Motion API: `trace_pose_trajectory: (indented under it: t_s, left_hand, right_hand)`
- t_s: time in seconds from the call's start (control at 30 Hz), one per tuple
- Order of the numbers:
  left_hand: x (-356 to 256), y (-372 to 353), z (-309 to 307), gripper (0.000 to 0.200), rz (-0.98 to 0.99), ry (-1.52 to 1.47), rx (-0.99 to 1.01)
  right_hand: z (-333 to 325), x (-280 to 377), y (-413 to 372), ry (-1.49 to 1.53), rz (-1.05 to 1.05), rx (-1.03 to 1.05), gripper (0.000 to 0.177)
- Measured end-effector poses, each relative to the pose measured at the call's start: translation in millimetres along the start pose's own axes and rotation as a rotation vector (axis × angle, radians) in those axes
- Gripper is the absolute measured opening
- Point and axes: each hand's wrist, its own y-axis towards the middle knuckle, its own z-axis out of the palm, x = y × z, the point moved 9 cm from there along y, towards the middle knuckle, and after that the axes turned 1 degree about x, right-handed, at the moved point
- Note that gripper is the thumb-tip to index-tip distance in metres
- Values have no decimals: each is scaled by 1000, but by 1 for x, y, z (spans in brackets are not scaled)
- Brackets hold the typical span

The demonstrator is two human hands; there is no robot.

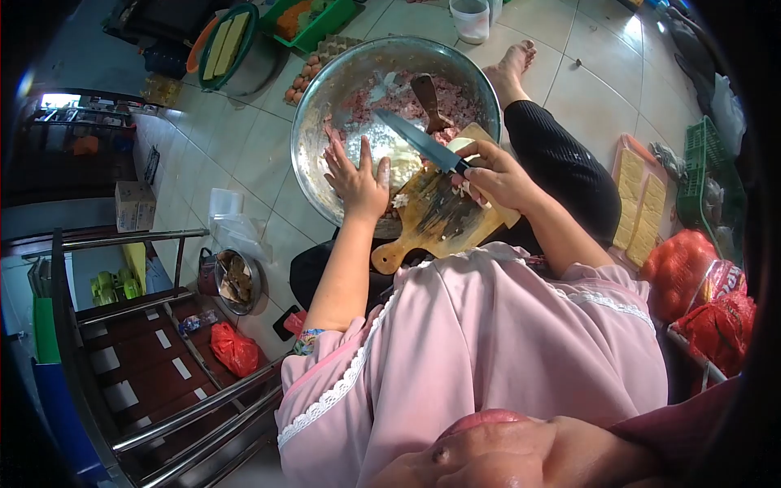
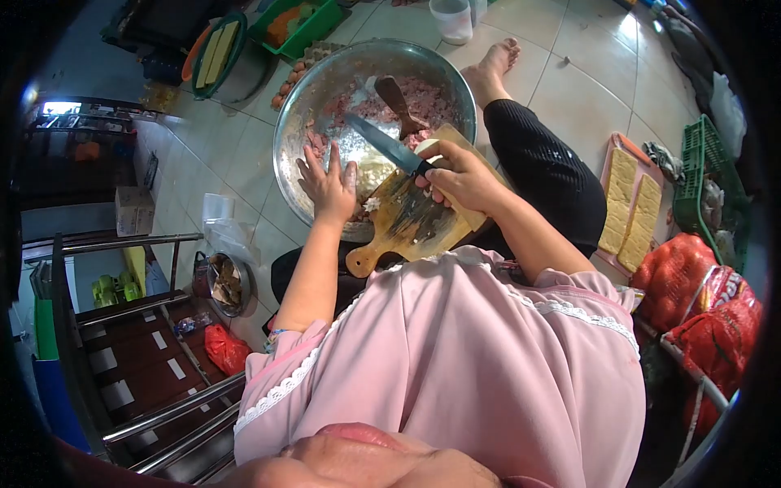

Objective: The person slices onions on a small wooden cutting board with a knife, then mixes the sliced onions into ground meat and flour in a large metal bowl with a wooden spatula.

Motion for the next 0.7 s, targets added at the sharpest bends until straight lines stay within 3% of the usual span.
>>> trace_pose_trajectory:
  t_s: [0.1,0.2,0.33,0.43,0.53,0.7]
  left_hand:
    - [-25,-30,4,81,237,143,256]
    - [-18,-51,9,89,259,56,256]
    - [50,-37,16,78,-270,157,-3]
    - [31,-27,2,61,-90,7,-172]
    - [-30,-24,-8,50,196,-160,-163]
    - [-113,-13,-1,66,325,-441,42]
  right_hand:
    - [-7,13,-2,-18,-90,-26,32]
    - [-15,23,-5,13,-153,-52,33]
    - [-26,31,-9,107,-233,-99,34]
    - [-44,38,-15,146,-309,-175,33]
    - [-64,36,-19,162,-381,-270,33]
    - [-89,31,-23,116,-400,-488,36]
